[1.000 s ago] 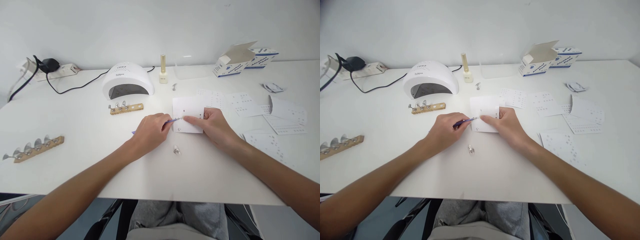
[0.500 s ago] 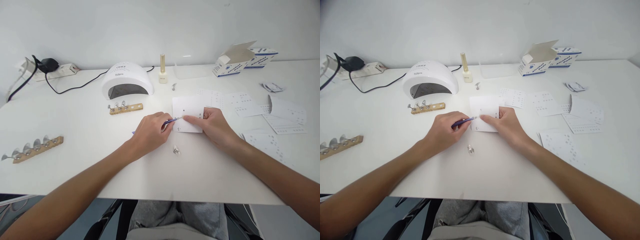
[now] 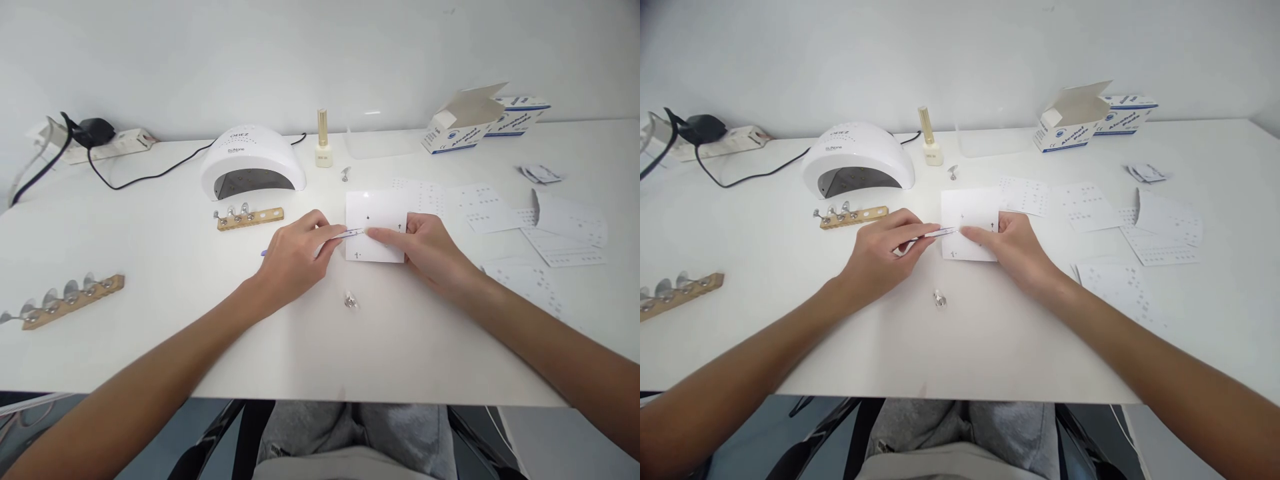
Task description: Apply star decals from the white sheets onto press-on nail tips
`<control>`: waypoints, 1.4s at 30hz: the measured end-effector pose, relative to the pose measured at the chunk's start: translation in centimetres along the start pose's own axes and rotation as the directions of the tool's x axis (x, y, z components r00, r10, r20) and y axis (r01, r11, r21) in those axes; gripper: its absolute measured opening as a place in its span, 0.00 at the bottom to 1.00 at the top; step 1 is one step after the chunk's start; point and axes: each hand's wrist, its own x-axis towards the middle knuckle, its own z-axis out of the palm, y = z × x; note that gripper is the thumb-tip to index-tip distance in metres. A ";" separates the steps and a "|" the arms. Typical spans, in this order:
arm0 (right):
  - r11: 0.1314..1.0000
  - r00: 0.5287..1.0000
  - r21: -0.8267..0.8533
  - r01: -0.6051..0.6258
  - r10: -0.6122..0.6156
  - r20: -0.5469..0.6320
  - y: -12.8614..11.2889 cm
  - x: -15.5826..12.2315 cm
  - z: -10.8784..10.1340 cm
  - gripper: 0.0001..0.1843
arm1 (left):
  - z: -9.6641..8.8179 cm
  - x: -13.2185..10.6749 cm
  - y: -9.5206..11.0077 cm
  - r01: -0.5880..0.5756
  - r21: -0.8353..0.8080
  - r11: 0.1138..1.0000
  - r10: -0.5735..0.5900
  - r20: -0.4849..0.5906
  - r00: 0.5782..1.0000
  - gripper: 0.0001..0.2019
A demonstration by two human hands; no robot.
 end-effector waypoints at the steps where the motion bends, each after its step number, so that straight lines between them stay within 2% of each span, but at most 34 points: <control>1: 1.000 1.000 0.007 -0.005 0.005 0.006 0.0 0.0 0.0 0.16 | 0.0 0.0 -0.1 -0.018 0.007 1.000 0.018 -0.002 1.000 0.10; 5: 0.999 1.000 0.029 -0.025 0.025 0.011 0.2 0.2 -0.2 0.14 | 0.0 0.0 -0.3 -0.085 -0.001 0.996 0.085 -0.018 0.996 0.09; 10: 0.999 0.999 0.033 -0.027 0.026 0.022 0.1 0.2 -0.3 0.14 | 0.1 -0.1 -0.4 -0.114 0.021 0.993 0.114 -0.016 0.993 0.09; 20: 0.999 0.999 0.049 -0.015 0.012 0.048 0.0 0.2 -0.3 0.13 | 0.3 -0.1 -0.5 -0.122 0.060 0.991 0.123 -0.016 0.992 0.08; 27: 1.000 0.999 0.011 -0.022 0.021 0.043 0.1 0.1 -0.3 0.12 | 0.4 -0.1 -0.4 -0.119 0.067 0.991 0.119 -0.003 0.993 0.09; 33: 0.999 0.999 0.028 -0.026 0.025 0.023 0.2 0.1 -0.3 0.17 | 0.4 -0.2 -0.4 -0.116 0.064 0.991 0.115 0.009 0.993 0.09; 42: 0.999 0.999 0.018 -0.029 0.029 0.014 0.1 0.1 -0.2 0.15 | 0.4 -0.2 -0.4 -0.126 0.078 0.989 0.127 -0.014 0.992 0.10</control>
